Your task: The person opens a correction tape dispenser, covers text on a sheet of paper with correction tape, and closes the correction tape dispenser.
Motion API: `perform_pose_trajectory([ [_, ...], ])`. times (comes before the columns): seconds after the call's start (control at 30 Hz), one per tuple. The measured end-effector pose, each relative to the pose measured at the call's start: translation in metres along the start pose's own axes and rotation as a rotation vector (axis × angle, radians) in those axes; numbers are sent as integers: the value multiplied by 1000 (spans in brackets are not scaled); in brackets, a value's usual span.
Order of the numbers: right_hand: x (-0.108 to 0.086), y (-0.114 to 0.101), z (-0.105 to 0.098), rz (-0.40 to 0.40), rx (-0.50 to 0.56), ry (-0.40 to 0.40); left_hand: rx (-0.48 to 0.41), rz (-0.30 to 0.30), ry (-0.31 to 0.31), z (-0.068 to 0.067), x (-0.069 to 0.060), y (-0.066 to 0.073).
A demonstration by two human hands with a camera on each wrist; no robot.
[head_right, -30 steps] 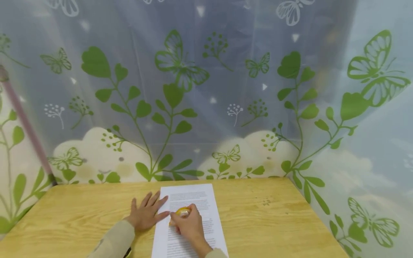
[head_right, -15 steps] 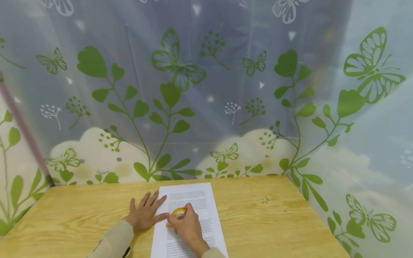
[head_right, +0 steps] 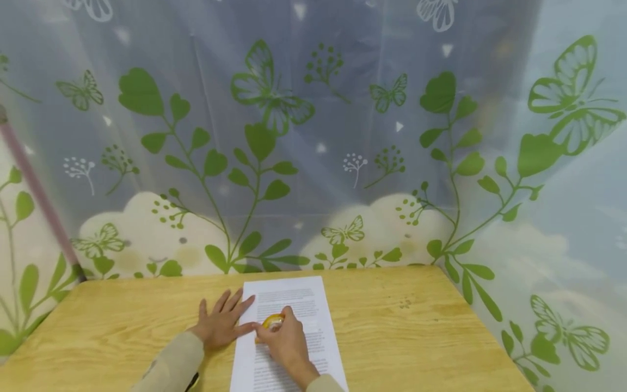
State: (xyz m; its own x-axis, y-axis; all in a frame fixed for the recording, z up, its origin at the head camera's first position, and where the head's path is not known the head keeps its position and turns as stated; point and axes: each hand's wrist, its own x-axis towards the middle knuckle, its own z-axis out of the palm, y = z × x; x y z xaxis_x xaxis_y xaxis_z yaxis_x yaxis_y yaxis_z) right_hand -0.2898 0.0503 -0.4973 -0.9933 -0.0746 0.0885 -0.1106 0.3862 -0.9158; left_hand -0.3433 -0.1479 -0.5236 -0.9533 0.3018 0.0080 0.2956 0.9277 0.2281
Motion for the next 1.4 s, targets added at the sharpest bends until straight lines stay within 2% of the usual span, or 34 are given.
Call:
perform_pose_trajectory([
  [0.07,1,0,-1,0,-8,-1,6,7,8,-1,0,1],
  [0.27,3,3,-2,11,22,-15,-6,16,-38,-27,-13,19],
  [0.43,8,10,-1,57,180,-3,-22,3,-51,-27,-13,18],
  [0.53,10,13,-2,82,232,7,-10,-4,-49,-26,-14,18],
  [0.8,9,14,-1,23,108,-25,-14,-3,-48,-16,-9,12],
  [1.07,8,5,0,-79,3,-70,-16,31,28,-6,-6,4],
  [1.2,7,0,-1,-116,-46,-80,-27,29,1,-13,-9,8],
  [1.3,6,-1,-3,-108,-53,-77,-28,14,-38,-23,-13,15],
  [1.4,6,1,-6,-97,-43,-74,-5,6,-51,-28,-14,18],
])
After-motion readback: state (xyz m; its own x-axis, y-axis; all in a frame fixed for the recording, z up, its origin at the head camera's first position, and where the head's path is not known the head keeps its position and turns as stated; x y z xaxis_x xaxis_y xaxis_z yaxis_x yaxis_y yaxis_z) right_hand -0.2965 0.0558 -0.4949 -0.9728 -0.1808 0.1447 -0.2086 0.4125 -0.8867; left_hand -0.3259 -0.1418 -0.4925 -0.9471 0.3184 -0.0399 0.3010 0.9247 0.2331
